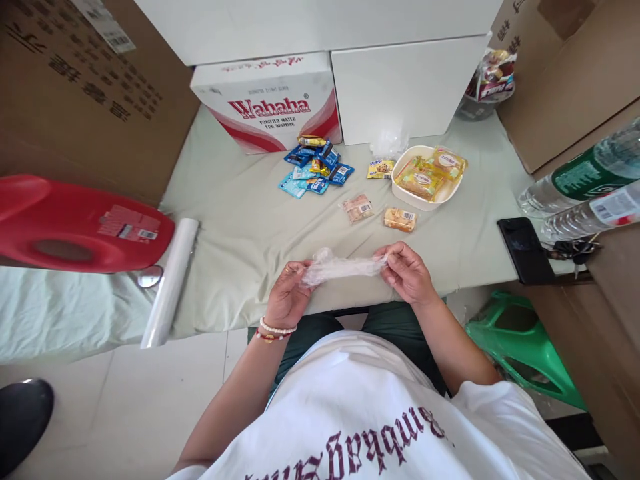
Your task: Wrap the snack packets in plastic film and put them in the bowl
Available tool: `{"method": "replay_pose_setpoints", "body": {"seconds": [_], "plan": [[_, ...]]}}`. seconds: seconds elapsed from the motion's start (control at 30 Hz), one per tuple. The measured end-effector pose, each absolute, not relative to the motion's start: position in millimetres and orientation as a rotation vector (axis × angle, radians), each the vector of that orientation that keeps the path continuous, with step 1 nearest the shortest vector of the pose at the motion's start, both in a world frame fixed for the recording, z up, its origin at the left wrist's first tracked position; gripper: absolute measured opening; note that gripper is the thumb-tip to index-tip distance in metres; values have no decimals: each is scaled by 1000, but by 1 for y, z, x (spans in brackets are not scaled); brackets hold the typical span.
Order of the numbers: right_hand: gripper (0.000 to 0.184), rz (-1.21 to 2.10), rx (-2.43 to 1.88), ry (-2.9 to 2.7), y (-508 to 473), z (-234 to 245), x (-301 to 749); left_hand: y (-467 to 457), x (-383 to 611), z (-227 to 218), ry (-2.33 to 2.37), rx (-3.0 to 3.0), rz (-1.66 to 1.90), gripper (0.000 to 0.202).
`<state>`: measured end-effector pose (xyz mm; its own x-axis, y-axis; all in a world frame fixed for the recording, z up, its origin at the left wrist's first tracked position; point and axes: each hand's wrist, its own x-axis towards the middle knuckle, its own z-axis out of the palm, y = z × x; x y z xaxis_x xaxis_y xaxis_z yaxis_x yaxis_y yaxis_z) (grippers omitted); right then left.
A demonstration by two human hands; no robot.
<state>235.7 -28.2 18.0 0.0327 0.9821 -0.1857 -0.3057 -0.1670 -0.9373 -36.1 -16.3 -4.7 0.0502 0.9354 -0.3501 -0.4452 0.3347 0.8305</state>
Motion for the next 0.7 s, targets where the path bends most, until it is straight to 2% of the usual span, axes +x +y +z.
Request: {"method": "replay_pose_setpoints", "body": {"seconds": [0.13,0.23,0.33,0.43,0.57,0.7], "plan": [[46,1232,-1222,-836,-18,11,234,-20,-40,-1,1111,1034,1204,32],[48,1053,-1305,-781,-21,1,224,-26,-39,-4,1362,1304,1280,26],[51,1252,-1400,-808,-35,-6,201,-34,-33,-10,1577,1573,1348,23],[52,1579,-1335,-963,-42,-7,171,-41,-23,-14,1508,1764,1261,20],[43,1530,-1280,-939,-26,-3,145,-46,-17,-17,1390,1695,1202,19],[42,1638,-1232,-900,-9,-2,146,-42,-26,-20,1562,1525,1291,24]]}}
